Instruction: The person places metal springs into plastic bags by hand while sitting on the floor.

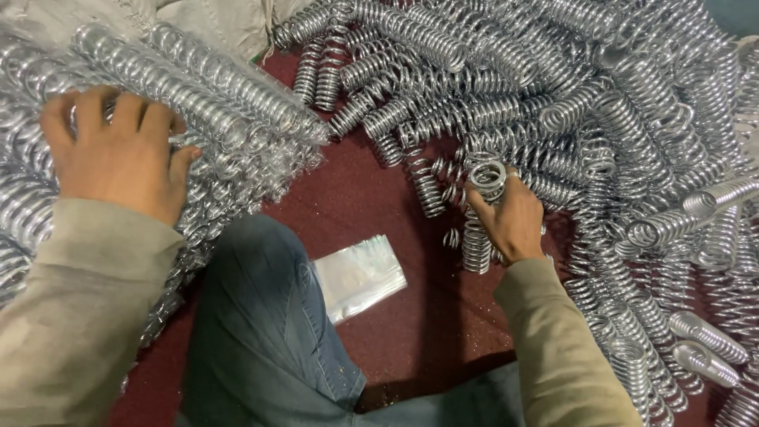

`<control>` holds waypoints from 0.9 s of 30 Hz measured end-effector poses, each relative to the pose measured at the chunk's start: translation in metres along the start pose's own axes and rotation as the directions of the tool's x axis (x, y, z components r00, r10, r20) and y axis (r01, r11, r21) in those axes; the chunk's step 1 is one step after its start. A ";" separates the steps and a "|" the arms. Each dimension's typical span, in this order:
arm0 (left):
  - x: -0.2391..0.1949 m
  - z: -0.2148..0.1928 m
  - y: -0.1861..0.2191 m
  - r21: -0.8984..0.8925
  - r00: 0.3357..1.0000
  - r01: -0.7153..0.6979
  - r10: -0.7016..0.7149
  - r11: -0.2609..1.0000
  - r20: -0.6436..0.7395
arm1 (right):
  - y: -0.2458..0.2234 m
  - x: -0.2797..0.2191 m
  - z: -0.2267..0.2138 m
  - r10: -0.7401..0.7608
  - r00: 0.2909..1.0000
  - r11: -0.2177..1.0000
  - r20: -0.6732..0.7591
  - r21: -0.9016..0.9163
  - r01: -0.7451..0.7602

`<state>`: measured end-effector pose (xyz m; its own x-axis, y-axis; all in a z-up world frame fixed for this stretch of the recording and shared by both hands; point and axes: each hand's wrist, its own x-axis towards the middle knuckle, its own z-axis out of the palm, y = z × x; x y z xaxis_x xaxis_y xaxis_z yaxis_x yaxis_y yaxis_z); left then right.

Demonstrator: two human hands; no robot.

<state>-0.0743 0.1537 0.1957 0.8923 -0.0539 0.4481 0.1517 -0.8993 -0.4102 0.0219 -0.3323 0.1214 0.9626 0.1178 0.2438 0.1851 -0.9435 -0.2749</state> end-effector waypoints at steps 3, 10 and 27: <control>-0.011 -0.041 0.052 -0.460 0.987 -0.044 -0.032 0.887 -0.156 | -0.002 -0.023 -0.004 0.000 0.995 1.000 -0.103 -0.026 -0.002; -0.052 0.046 0.156 -0.677 0.901 -0.036 0.316 0.735 0.296 | -0.033 -0.026 -0.035 0.355 0.882 0.934 -0.309 0.163 -0.319; -0.021 0.120 0.251 -0.493 0.483 0.250 0.334 0.834 0.810 | -0.151 -0.218 -0.003 0.427 0.829 0.489 -0.362 0.863 0.125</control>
<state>-0.0034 -0.0185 -0.0120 0.8255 0.0250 -0.5638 0.1397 -0.9770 0.1613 -0.2162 -0.2160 0.1125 0.8053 -0.4171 0.4214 0.3814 -0.1797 -0.9068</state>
